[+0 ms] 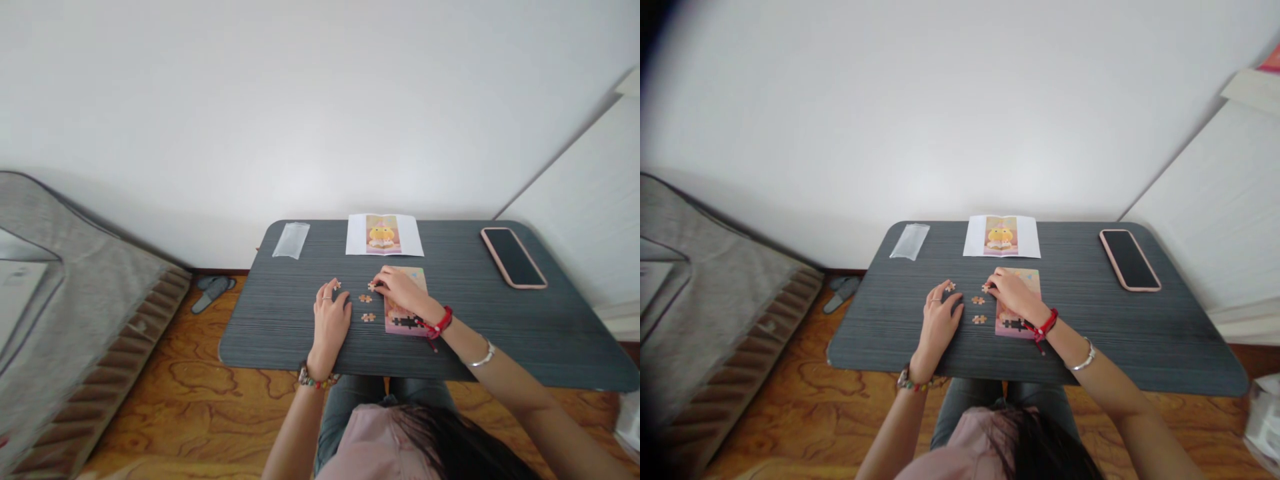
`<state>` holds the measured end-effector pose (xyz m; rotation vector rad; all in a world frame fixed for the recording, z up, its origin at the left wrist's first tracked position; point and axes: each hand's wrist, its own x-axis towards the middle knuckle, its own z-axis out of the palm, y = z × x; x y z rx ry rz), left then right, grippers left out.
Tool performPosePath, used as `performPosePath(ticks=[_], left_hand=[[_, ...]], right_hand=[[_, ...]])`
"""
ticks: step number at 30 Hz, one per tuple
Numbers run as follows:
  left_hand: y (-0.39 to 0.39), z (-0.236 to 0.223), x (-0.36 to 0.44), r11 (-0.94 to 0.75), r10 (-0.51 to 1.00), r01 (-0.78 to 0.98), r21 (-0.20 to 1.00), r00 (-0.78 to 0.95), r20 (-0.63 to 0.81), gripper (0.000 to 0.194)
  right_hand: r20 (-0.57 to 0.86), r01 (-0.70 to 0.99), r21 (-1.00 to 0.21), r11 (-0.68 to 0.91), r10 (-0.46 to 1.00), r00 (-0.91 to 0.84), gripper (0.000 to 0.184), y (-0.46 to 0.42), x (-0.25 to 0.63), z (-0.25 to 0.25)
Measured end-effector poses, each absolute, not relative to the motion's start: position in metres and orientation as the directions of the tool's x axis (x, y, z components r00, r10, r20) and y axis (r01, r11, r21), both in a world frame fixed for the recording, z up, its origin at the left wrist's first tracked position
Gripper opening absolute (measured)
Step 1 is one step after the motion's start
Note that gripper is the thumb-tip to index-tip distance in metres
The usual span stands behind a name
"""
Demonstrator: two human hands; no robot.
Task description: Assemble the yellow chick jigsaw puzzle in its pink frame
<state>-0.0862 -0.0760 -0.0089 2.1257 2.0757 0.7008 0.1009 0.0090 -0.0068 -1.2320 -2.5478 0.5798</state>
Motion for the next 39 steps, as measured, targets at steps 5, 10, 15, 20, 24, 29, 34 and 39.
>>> performPosePath(ticks=[5,10,15,20,24,29,34,39], left_hand=[[-0.074,-0.007,-0.081,-0.088,0.964,0.919,0.384,-0.018,0.265,0.02],[-0.073,-0.009,-0.071,-0.139,0.96,0.906,0.4,0.024,0.28,0.019],[-0.074,-0.008,-0.053,-0.228,0.948,0.876,0.424,0.1,0.302,0.013],[-0.075,-0.005,-0.038,-0.283,0.941,0.854,0.437,0.16,0.298,0.006],[-0.076,-0.005,-0.03,-0.326,0.93,0.84,0.435,0.201,0.308,0.009],[-0.078,-0.002,-0.024,-0.365,0.915,0.828,0.425,0.235,0.329,0.01],[-0.081,0.001,-0.018,-0.388,0.909,0.824,0.414,0.268,0.32,0.008],[-0.088,0.003,0.0,-0.406,0.903,0.824,0.396,0.296,0.312,0.009]], right_hand=[[0.061,0.676,-0.449,0.584,0.775,-0.629,0.005,0.004,0.099,-0.007],[0.077,0.693,-0.42,0.586,0.784,-0.616,0.006,-0.008,0.105,-0.007],[0.121,0.724,-0.396,0.565,0.814,-0.569,0.014,-0.028,0.112,0.0],[0.183,0.753,-0.416,0.51,0.858,-0.48,0.013,-0.047,0.12,0.004],[0.186,0.761,-0.46,0.457,0.888,-0.421,0.01,-0.057,0.125,0.003],[0.203,0.734,-0.543,0.407,0.912,-0.355,0.013,-0.066,0.139,0.002],[0.204,0.683,-0.667,0.297,0.955,-0.216,0.011,-0.075,0.164,0.003],[0.142,0.654,-0.721,0.23,0.972,-0.186,0.011,-0.085,0.176,0.001]])
